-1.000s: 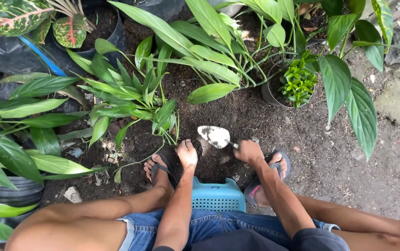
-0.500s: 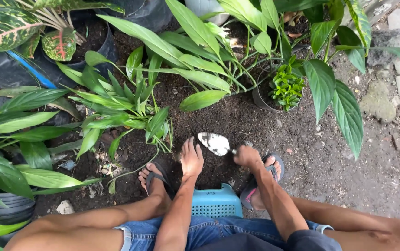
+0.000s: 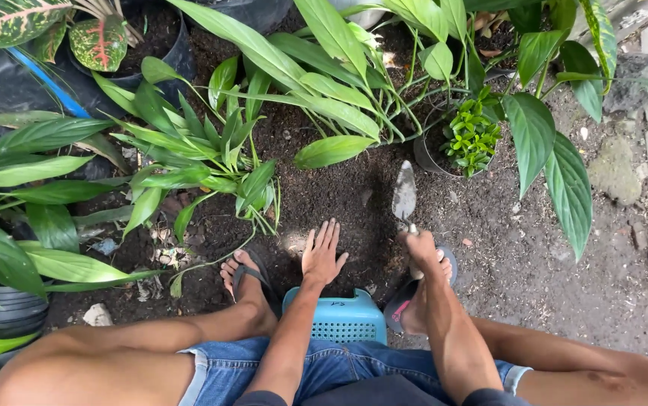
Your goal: The person sits on a small stool and uses a hand trowel to scoop soil from the ground into a black plastic pot. They then use the trowel to mix and level the soil inside the pot.
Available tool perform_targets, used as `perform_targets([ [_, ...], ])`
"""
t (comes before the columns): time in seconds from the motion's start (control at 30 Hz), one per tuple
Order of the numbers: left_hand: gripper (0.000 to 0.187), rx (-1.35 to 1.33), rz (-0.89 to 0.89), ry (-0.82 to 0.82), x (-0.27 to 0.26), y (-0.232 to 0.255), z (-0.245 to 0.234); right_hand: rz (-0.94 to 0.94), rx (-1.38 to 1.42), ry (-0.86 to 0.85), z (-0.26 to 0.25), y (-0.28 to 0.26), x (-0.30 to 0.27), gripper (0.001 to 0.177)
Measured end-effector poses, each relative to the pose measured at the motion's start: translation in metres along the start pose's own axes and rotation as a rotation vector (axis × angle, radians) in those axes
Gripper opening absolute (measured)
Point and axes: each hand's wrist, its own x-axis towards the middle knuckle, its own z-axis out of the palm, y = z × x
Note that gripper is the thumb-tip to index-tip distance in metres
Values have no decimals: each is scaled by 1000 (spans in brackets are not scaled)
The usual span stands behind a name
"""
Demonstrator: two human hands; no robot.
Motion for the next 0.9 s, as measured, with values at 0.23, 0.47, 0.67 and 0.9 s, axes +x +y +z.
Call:
perform_targets([
  [0.23, 76, 64, -27, -18, 2, 2, -11, 226, 195, 301, 93, 38, 2, 39],
  [0.47, 67, -118, -44, 55, 25, -16, -12, 246, -386, 453, 103, -37, -28, 70],
  [0.67, 52, -506, -227, 639, -12, -63, -137, -600, 45, 40, 144, -206, -82, 15],
  [0.9, 29, -787, -229, 1585, -280, -102, -303, -1259, 212, -663, 179, -410, -336, 13],
])
